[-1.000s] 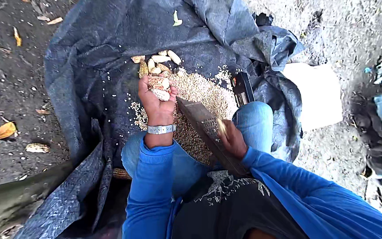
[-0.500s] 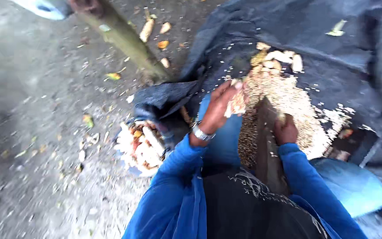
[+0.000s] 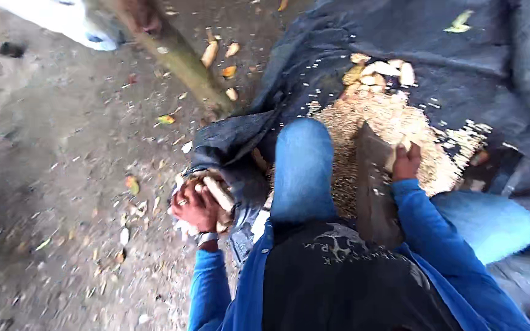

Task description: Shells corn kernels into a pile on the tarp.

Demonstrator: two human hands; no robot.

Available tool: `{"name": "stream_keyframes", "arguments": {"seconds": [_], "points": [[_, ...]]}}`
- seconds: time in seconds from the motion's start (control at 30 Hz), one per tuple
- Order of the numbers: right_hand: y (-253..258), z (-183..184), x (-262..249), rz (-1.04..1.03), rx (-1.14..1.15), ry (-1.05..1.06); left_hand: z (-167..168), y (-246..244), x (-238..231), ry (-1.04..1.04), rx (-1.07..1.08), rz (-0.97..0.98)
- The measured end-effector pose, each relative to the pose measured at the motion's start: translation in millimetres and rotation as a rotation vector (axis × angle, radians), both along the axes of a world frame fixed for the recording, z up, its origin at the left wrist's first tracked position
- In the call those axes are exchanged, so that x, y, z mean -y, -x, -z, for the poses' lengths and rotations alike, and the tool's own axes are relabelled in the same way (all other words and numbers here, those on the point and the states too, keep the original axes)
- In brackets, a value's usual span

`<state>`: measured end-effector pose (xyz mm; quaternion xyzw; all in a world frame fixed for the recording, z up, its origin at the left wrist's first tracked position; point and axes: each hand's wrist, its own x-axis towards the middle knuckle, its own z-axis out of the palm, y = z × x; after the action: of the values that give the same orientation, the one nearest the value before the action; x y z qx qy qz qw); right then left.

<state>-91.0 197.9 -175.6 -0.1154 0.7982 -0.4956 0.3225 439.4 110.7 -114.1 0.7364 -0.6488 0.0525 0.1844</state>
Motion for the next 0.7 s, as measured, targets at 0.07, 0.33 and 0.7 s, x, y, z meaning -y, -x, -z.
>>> {"name": "stream_keyframes", "arguments": {"seconds": [0.07,0.33,0.7], "points": [[0,-11,-10,0.234,0.342,0.211,-7,4,2,-0.084,-0.023,-0.021],[10,-45,-59,0.034,1.005,0.537,-65,61,32,0.015,-0.229,0.054],[-50,-47,-103,-0.252,-0.304,-0.116,-28,298,36,-0.086,-0.733,1.014]]}}
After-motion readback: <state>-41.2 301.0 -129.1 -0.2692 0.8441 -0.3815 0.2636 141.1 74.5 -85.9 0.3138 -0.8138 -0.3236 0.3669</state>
